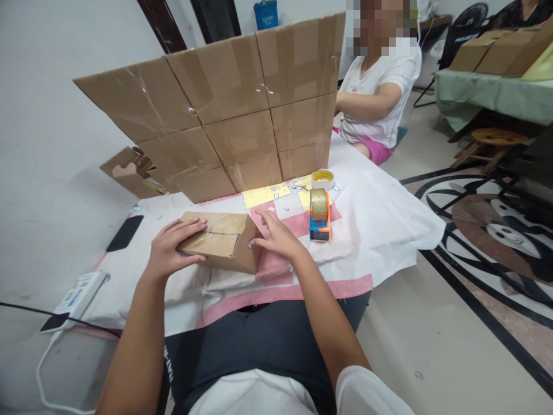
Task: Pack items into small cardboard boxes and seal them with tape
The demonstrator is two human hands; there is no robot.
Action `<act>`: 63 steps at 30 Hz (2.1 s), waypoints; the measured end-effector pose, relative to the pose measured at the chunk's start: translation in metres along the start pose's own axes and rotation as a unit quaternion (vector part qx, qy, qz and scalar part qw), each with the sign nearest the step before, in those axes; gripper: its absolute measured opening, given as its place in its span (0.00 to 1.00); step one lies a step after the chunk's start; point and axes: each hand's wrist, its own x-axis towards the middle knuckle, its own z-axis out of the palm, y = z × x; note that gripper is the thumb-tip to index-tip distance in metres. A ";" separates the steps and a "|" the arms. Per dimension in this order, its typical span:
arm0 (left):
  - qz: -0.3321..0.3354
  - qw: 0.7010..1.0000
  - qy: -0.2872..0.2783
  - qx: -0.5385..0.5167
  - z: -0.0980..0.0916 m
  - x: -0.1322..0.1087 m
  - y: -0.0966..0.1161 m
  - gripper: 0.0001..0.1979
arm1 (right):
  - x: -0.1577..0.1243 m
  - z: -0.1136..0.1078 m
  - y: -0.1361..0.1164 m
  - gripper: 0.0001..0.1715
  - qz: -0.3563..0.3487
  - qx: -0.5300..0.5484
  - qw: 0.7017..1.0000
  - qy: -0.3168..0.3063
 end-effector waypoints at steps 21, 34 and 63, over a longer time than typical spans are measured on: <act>-0.122 0.926 0.353 0.058 0.084 -0.026 0.133 0.50 | -0.007 0.035 -0.011 0.33 -0.063 -0.013 0.995 -0.071; -0.132 0.932 0.335 0.031 0.089 -0.036 0.123 0.39 | -0.004 0.039 -0.006 0.36 -0.043 -0.004 0.996 -0.074; -0.100 0.934 0.341 0.024 0.087 -0.037 0.131 0.43 | -0.006 0.038 -0.015 0.33 -0.046 -0.031 0.994 -0.091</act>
